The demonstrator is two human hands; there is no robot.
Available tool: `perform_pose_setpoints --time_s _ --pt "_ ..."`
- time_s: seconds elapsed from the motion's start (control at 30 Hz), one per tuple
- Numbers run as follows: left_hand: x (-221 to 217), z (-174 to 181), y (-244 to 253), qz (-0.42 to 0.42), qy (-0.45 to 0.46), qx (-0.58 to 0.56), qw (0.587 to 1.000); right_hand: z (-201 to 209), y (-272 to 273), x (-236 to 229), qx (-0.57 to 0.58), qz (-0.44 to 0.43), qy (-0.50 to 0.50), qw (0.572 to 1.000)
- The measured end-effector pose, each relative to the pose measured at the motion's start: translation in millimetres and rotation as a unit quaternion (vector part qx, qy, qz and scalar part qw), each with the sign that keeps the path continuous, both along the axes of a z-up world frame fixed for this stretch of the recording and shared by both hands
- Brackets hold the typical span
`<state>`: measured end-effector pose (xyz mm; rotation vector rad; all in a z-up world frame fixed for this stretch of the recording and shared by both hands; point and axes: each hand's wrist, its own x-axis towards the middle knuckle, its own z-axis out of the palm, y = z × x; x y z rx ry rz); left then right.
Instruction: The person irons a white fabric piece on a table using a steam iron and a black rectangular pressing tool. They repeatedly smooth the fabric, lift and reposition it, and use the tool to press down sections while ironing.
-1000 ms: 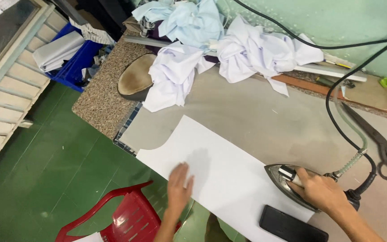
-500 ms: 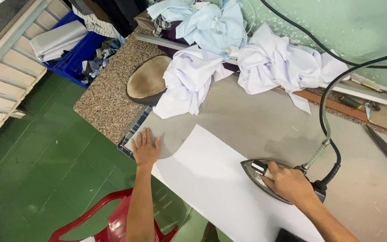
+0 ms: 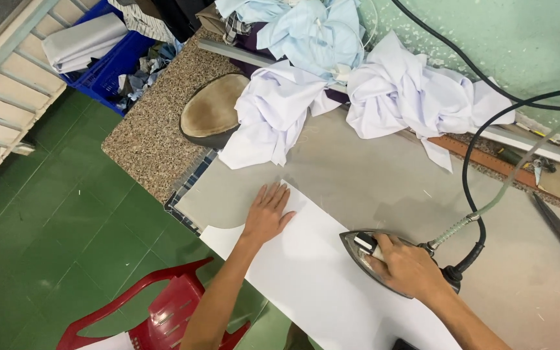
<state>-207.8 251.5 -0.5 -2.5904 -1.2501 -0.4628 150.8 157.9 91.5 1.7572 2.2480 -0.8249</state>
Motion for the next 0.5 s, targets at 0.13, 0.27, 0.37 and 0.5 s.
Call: perform_pose_setpoints --time_s 0.13,0.27,0.37,0.5 --pt "-1.2 -11.1 2.9 0.024 0.022 -0.034 0.999 14.8 3.2 -2.3 -0.039 -0.008 0.011 0.999" --pt "-3.7 -17.0 5.2 0.049 0.020 -0.078 0.996 14.2 3.4 -2.1 -0.027 0.000 0.013 1.000" --pt "-3.9 -13.5 6.8 0.064 0.016 -0.086 0.994 14.2 3.6 -2.3 -0.027 0.000 0.015 1.000" --pt "-3.6 -8.7 8.1 0.102 0.023 -0.095 0.990 15.9 5.8 -3.2 -0.063 -0.017 0.009 0.998"
